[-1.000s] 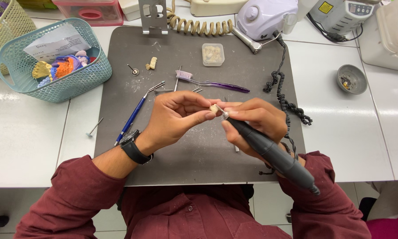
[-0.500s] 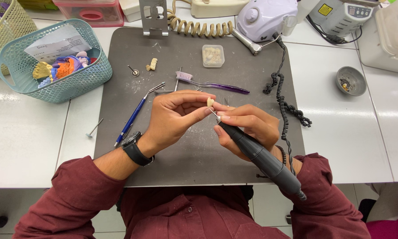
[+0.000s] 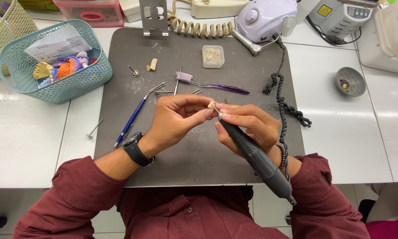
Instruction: The person holds a small dental prosthesis in one hand and grinds and shapes it with a rotary handpiece, periodically changing the grinding bit and brushing debris off the workpiece. They continue refining the prosthesis surface with the rotary tool until the end of the clip.
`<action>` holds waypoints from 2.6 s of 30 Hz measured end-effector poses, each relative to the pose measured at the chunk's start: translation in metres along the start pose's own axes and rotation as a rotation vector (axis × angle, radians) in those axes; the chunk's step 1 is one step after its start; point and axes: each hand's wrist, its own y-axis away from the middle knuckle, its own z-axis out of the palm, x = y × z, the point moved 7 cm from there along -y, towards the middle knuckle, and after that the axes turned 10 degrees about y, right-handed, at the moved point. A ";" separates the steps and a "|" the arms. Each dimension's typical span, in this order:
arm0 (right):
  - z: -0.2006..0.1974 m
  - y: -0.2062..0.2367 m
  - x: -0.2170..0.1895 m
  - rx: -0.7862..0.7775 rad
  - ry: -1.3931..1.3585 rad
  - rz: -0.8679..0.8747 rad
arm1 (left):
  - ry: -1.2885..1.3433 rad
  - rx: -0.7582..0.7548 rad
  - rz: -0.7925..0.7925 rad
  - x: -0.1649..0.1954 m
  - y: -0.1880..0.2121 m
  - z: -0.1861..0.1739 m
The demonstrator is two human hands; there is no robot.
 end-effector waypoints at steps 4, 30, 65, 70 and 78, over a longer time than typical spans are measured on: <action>0.012 0.000 -0.005 -0.002 0.058 -0.004 | -0.058 0.029 -0.019 0.000 0.000 -0.008; -0.017 -0.021 -0.018 0.000 -0.005 -0.050 | -0.123 -0.031 0.029 0.040 -0.008 0.020; -0.002 0.015 0.030 -0.019 -0.306 0.233 | -0.381 -0.107 0.153 0.023 0.003 0.023; 0.000 0.023 0.040 0.024 -0.323 0.290 | -0.160 -0.059 0.043 0.002 0.001 0.014; 0.001 0.024 0.038 -0.006 -0.263 0.305 | -0.079 -0.024 -0.081 -0.001 0.004 0.013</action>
